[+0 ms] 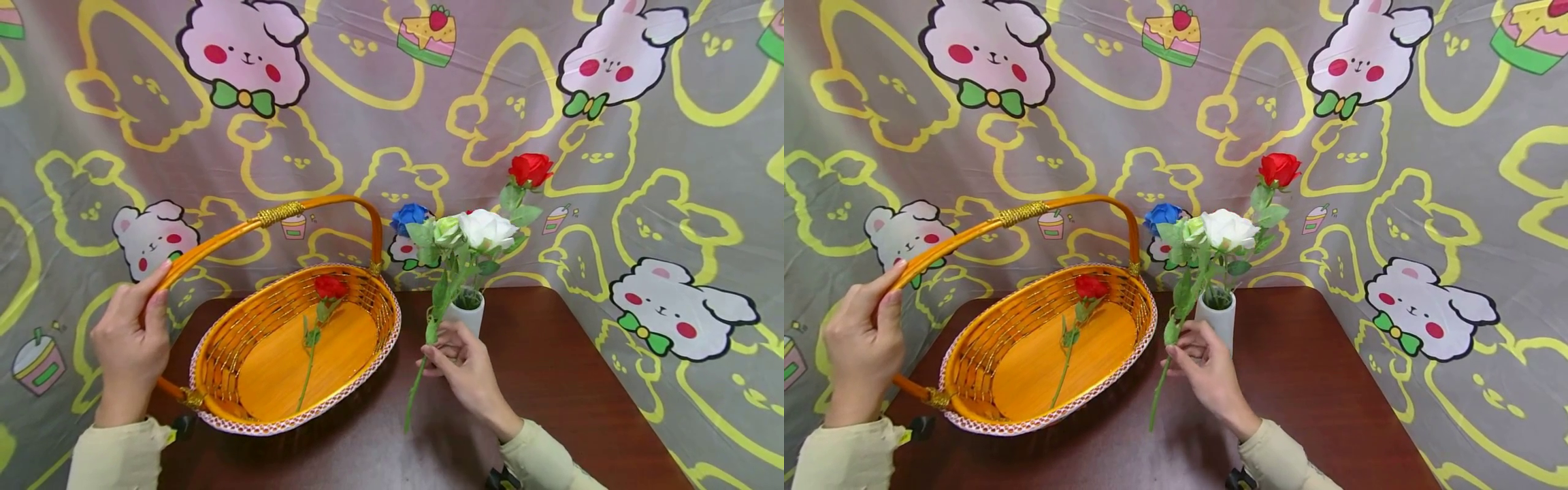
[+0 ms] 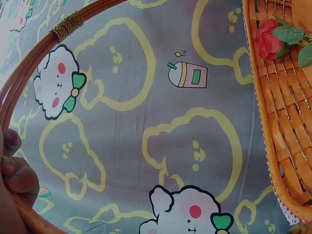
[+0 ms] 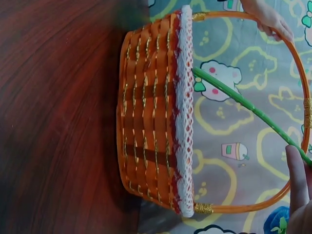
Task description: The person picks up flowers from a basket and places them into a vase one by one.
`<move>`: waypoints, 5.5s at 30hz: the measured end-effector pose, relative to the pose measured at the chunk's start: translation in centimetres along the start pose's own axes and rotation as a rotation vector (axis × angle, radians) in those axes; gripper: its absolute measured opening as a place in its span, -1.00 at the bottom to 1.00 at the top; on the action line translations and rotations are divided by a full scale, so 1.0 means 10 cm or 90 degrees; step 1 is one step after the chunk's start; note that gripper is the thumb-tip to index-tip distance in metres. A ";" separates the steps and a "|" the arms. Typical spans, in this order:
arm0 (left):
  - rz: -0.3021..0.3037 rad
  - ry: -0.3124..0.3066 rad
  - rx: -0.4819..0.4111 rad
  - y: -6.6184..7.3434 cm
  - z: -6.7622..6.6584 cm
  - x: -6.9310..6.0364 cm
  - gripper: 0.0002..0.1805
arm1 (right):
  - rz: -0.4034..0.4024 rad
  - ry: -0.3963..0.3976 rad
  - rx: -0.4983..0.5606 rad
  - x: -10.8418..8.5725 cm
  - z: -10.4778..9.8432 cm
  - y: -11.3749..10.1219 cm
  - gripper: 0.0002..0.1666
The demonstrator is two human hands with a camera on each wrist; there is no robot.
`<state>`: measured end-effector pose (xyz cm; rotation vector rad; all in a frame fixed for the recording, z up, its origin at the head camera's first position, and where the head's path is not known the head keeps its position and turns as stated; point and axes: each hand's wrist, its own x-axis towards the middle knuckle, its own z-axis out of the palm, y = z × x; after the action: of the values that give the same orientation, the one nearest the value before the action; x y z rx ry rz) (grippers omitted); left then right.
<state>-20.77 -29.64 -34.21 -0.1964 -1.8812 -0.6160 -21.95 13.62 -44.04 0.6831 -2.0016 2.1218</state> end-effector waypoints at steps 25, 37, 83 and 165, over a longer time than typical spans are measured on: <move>-0.013 -0.004 0.003 0.07 -0.01 0.01 -0.57 | -0.197 0.319 -0.025 0.07 -0.24 -0.15 -0.62; -0.006 0.003 0.000 0.09 -0.02 0.02 -0.54 | -0.245 0.220 -0.074 0.02 -0.29 -0.24 -0.34; 0.218 -0.324 -0.177 1.42 1.62 -1.30 -0.46 | -0.319 0.391 -0.230 0.10 -0.83 -0.17 -0.32; -0.171 -0.576 -0.325 1.63 2.91 -1.65 0.08 | -0.358 0.468 -0.201 0.85 -0.97 -0.16 -0.43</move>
<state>-31.40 1.38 -51.81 -0.6430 -2.5940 -1.3514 -31.03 21.54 -39.12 0.2881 -1.4556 1.3958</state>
